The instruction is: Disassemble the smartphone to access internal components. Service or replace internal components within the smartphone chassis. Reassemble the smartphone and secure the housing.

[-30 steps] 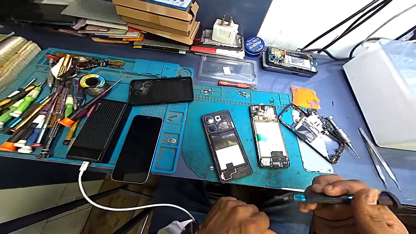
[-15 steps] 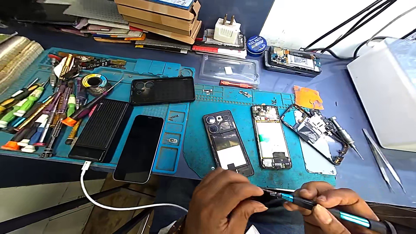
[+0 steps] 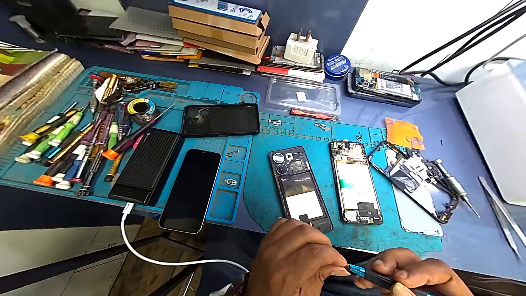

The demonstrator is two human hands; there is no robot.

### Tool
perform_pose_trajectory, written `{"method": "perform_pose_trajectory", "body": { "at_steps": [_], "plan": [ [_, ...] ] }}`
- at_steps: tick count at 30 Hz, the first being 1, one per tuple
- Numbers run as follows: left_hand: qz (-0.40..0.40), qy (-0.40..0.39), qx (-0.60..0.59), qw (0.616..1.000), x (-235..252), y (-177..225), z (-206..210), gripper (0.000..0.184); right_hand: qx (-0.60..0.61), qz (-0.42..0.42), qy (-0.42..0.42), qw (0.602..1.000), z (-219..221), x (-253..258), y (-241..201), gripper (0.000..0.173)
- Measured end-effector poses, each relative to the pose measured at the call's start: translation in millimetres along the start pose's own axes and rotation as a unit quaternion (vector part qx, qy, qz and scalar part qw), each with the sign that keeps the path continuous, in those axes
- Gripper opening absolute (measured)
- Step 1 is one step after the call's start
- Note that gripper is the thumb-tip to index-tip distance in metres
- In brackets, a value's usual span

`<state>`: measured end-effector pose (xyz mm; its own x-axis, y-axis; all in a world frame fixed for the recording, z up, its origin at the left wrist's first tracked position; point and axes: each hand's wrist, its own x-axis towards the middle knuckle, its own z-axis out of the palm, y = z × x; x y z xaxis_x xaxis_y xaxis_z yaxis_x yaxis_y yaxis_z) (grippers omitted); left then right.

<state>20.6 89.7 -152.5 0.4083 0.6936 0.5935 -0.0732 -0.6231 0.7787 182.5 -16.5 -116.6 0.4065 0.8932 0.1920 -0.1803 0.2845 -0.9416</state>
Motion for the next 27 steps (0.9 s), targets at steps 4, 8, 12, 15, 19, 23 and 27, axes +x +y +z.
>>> {"method": "perform_pose_trajectory", "body": {
  "at_steps": [4,8,12,15,19,23,27],
  "plan": [
    [0.035,0.021,0.040,0.998,-0.9,0.1,-2.7,0.017,0.045,0.004,0.018,0.999,11.0,-2.4,4.7,0.011],
    [0.014,0.007,0.039,0.999,-0.1,0.9,-5.4,0.022,0.074,0.011,0.035,0.997,20.1,-4.1,7.9,0.009],
    [-0.026,-0.017,0.009,0.999,0.0,2.1,-7.4,0.025,0.064,0.012,0.045,0.997,25.5,-3.8,8.1,0.009],
    [-0.062,-0.039,-0.025,0.997,0.1,3.6,-8.6,0.024,0.028,-0.001,0.041,0.999,25.5,-4.0,10.1,0.010],
    [-0.099,-0.053,-0.085,0.990,0.8,2.5,-8.6,0.024,-0.002,-0.018,0.038,0.999,26.1,-3.5,10.9,0.011],
    [-0.133,-0.035,-0.160,0.978,1.5,1.5,-8.1,0.022,-0.027,-0.035,0.040,0.998,24.1,-3.2,12.9,0.011],
    [-0.161,0.018,-0.242,0.957,5.4,0.1,-9.7,0.016,-0.033,-0.053,0.062,0.996,23.6,-2.2,8.3,0.032]
  ]
}}
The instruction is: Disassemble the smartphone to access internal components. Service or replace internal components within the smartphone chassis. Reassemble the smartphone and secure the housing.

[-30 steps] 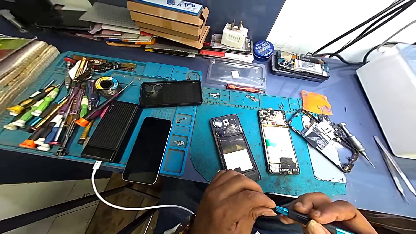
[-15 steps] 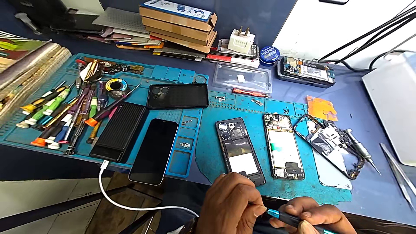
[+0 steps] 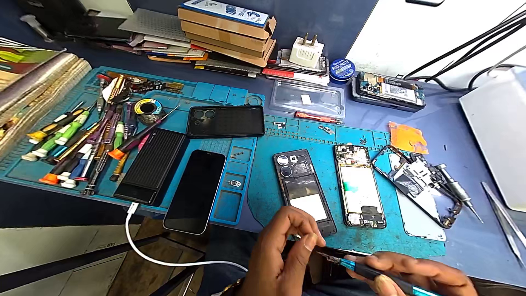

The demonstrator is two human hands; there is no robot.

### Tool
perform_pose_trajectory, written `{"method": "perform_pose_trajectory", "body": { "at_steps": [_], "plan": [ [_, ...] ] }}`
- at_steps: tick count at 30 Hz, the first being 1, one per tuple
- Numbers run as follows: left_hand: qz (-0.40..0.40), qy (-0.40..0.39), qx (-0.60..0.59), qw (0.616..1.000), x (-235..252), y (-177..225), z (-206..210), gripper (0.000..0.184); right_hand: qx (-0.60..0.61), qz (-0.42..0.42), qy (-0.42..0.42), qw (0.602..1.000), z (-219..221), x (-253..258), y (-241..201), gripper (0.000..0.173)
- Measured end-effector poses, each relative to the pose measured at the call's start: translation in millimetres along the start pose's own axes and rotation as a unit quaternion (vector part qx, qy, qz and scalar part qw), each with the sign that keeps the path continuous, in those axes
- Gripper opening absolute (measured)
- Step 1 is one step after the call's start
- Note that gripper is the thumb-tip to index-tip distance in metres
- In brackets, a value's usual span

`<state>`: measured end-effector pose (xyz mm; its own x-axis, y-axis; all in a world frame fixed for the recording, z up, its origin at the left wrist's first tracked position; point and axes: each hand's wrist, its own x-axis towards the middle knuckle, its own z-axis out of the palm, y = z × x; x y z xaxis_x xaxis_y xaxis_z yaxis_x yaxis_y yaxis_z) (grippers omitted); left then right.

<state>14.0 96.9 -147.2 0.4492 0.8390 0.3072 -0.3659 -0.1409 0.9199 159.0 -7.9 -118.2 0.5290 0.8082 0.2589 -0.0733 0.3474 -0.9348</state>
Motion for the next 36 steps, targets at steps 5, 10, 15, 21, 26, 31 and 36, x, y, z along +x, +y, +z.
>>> {"method": "perform_pose_trajectory", "body": {
  "at_steps": [5,10,15,21,26,31,36],
  "plan": [
    [-0.079,0.040,-0.157,0.984,2.3,1.4,-2.4,0.006,-0.055,-0.085,0.007,0.995,4.8,9.7,-9.2,0.065],
    [-0.121,0.037,-0.222,0.967,2.5,4.7,-2.6,0.011,-0.094,-0.142,-0.054,0.984,11.0,20.7,-5.8,0.071],
    [-0.098,0.034,-0.195,0.975,3.4,4.8,-4.1,0.013,-0.120,-0.143,-0.069,0.980,16.8,22.1,-2.5,0.068],
    [-0.095,0.041,-0.182,0.978,4.6,2.1,-4.9,0.014,-0.120,-0.156,-0.112,0.974,16.5,24.7,-1.5,0.065],
    [-0.104,0.044,-0.198,0.974,5.5,1.0,-7.9,0.014,-0.125,-0.154,-0.138,0.970,19.3,28.9,-1.1,0.065],
    [-0.029,0.035,0.074,0.996,2.6,-2.2,-16.5,0.029,-0.152,-0.167,-0.088,0.970,20.6,49.7,3.5,0.070],
    [0.098,-0.010,0.448,0.889,2.1,-18.9,-18.2,0.030,-0.263,-0.197,-0.144,0.933,45.8,105.0,21.2,0.069]
  ]
}}
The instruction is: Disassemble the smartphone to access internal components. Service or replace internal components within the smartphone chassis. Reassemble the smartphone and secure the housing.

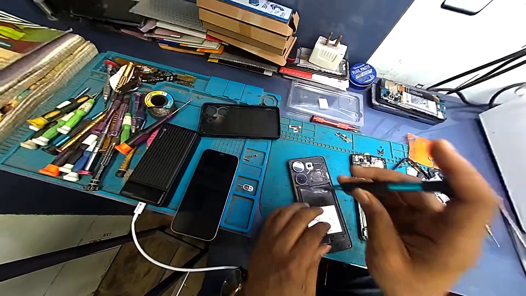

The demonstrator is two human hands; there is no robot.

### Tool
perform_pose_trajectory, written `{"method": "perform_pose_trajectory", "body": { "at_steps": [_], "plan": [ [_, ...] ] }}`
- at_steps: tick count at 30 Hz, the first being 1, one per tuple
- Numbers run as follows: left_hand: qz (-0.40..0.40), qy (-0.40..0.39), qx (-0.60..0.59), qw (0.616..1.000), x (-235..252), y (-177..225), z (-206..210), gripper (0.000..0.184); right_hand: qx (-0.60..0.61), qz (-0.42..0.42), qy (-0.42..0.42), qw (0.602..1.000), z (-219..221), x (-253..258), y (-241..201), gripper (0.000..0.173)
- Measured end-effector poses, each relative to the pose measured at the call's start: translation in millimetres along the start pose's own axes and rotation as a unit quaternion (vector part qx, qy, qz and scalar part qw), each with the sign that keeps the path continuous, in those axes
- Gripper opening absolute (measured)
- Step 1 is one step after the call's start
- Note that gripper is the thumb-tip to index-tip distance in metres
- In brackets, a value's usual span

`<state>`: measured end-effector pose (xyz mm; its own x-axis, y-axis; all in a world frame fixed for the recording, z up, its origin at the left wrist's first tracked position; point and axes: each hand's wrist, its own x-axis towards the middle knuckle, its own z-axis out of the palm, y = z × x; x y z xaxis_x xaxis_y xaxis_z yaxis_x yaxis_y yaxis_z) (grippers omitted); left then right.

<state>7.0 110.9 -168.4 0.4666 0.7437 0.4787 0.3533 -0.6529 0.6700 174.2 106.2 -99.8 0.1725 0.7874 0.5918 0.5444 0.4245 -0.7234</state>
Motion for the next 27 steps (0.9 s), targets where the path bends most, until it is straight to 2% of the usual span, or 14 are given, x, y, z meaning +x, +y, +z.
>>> {"method": "perform_pose_trajectory", "body": {
  "at_steps": [4,15,21,23,26,27],
  "plan": [
    [0.023,-0.014,0.047,0.999,-2.8,-9.6,9.5,0.035,-0.037,-0.013,-0.080,0.996,17.4,23.0,17.1,0.068],
    [0.038,-0.005,0.059,0.998,-3.6,-10.8,10.9,0.033,-0.075,-0.017,-0.121,0.990,31.5,29.5,26.3,0.066],
    [0.039,-0.002,0.066,0.997,-4.5,-11.2,11.7,0.034,-0.073,-0.036,-0.188,0.979,30.8,38.1,24.9,0.061],
    [0.038,-0.002,0.068,0.997,-4.7,-11.2,11.3,0.034,-0.102,-0.048,-0.179,0.977,33.7,40.4,26.7,0.059],
    [0.042,-0.002,0.068,0.997,-4.1,-11.1,11.4,0.033,-0.209,-0.069,-0.105,0.970,42.7,41.4,26.5,0.055],
    [0.044,-0.002,0.067,0.997,-3.4,-11.4,11.1,0.034,-0.219,-0.061,-0.113,0.967,43.2,42.7,23.9,0.057]
  ]
}}
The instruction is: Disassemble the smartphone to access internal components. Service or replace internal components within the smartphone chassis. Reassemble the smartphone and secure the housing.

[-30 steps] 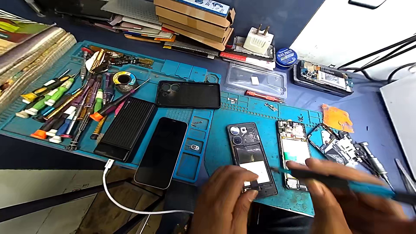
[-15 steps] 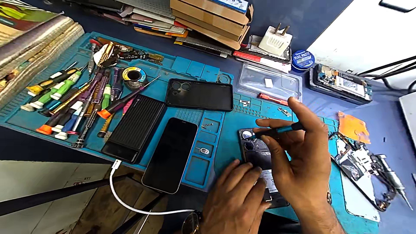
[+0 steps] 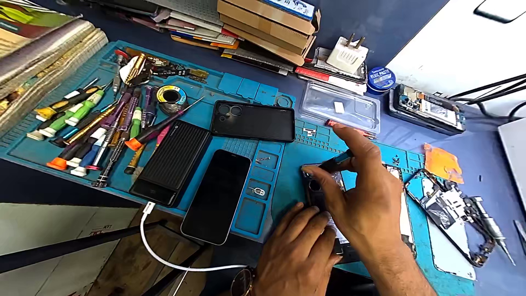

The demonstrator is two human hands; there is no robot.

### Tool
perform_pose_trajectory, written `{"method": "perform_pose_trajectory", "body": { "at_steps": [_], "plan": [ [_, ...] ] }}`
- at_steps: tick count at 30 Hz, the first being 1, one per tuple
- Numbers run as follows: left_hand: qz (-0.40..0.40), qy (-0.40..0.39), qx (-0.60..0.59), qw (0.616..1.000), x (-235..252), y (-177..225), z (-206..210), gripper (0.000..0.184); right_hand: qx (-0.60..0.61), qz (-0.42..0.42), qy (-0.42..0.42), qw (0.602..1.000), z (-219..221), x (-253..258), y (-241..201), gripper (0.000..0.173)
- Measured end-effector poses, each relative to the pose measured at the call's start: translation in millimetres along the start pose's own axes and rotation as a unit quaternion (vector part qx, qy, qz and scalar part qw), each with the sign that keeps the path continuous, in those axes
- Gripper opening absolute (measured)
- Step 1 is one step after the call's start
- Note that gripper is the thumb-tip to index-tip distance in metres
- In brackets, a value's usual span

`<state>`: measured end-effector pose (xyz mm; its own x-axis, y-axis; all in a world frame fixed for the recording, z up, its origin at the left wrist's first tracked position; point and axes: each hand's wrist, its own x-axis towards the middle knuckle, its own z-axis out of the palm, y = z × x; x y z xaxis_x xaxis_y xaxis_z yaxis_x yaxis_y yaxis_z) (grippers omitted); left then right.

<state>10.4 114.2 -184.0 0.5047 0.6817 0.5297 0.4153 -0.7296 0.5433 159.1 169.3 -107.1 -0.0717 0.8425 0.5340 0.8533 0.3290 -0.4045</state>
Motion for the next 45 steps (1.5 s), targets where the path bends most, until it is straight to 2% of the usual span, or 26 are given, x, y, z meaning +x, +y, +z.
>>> {"method": "perform_pose_trajectory", "body": {
  "at_steps": [3,6,7,10,14,17,18,20,21,24,25,28,29,31,32,35,37,40,43,45],
  "plan": [
    [-0.002,-0.009,-0.001,1.000,-0.4,-0.1,-1.5,0.034,0.055,0.018,-0.092,0.994,-9.8,5.7,-2.1,0.059],
    [0.002,-0.005,-0.001,1.000,0.2,0.3,0.0,0.034,-0.008,0.035,-0.012,0.999,-2.3,6.0,0.3,0.060],
    [0.004,-0.006,-0.001,1.000,0.5,0.0,-0.1,0.034,-0.018,0.030,-0.010,0.999,-1.6,5.3,-0.1,0.061],
    [0.001,-0.009,-0.002,1.000,-0.7,-0.6,-1.4,0.034,0.064,0.031,-0.095,0.993,-9.6,7.6,-2.4,0.061],
    [0.007,-0.007,-0.004,1.000,-0.3,-0.8,-0.2,0.034,-0.017,0.033,-0.001,0.999,-0.9,5.6,0.9,0.059],
    [0.004,-0.011,0.001,1.000,-0.6,-1.5,-0.9,0.034,0.071,0.033,-0.089,0.993,-9.2,7.8,0.4,0.061],
    [0.003,-0.011,0.001,1.000,-1.3,-1.0,-0.7,0.034,0.080,0.040,-0.077,0.993,-7.5,7.7,0.4,0.060],
    [0.006,-0.007,-0.002,1.000,-0.2,-0.6,0.2,0.033,0.013,0.042,-0.011,0.999,-0.8,7.8,2.0,0.057],
    [0.007,-0.006,-0.003,1.000,0.1,-0.6,0.2,0.033,-0.009,0.039,-0.004,0.999,0.5,7.7,2.0,0.058],
    [0.003,-0.010,-0.006,1.000,-0.4,-1.5,-0.9,0.034,0.060,0.036,-0.091,0.993,-5.9,10.7,-1.3,0.059],
    [0.001,-0.011,-0.006,1.000,-1.4,-1.1,-0.9,0.034,0.067,0.046,-0.091,0.993,-5.4,10.7,-1.9,0.059],
    [0.008,-0.011,-0.005,1.000,0.0,-1.4,-0.6,0.034,-0.021,0.047,0.000,0.999,3.1,10.2,-0.9,0.059],
    [0.008,-0.013,-0.005,1.000,0.3,-1.6,-1.2,0.034,-0.023,0.044,-0.009,0.999,1.4,9.8,-0.9,0.061],
    [0.004,-0.016,-0.005,1.000,0.2,-1.8,-2.1,0.034,0.052,0.045,-0.082,0.994,-7.3,11.1,-0.7,0.061],
    [0.002,-0.014,-0.005,1.000,-0.7,-1.2,-2.0,0.034,0.088,0.052,-0.086,0.991,-7.4,10.1,-0.3,0.062],
    [0.006,-0.007,-0.005,1.000,0.5,-0.7,0.4,0.034,0.040,0.046,-0.010,0.998,-0.4,6.3,1.5,0.058],
    [0.004,-0.010,-0.013,1.000,0.0,-1.1,0.0,0.034,0.027,0.051,-0.008,0.998,0.8,3.1,3.4,0.062],
    [-0.032,0.006,-0.103,0.994,0.4,-0.3,-6.0,0.030,0.150,0.074,0.000,0.986,-0.4,-5.3,3.1,0.067],
    [-0.110,0.086,-0.264,0.954,7.4,1.7,-20.3,0.022,0.263,0.124,0.111,0.950,-7.1,-19.0,-6.0,0.070],
    [-0.144,0.135,-0.310,0.930,12.1,-0.2,-30.2,0.018,0.304,0.164,0.168,0.923,-13.3,-28.8,-13.4,0.076]
  ]
}}
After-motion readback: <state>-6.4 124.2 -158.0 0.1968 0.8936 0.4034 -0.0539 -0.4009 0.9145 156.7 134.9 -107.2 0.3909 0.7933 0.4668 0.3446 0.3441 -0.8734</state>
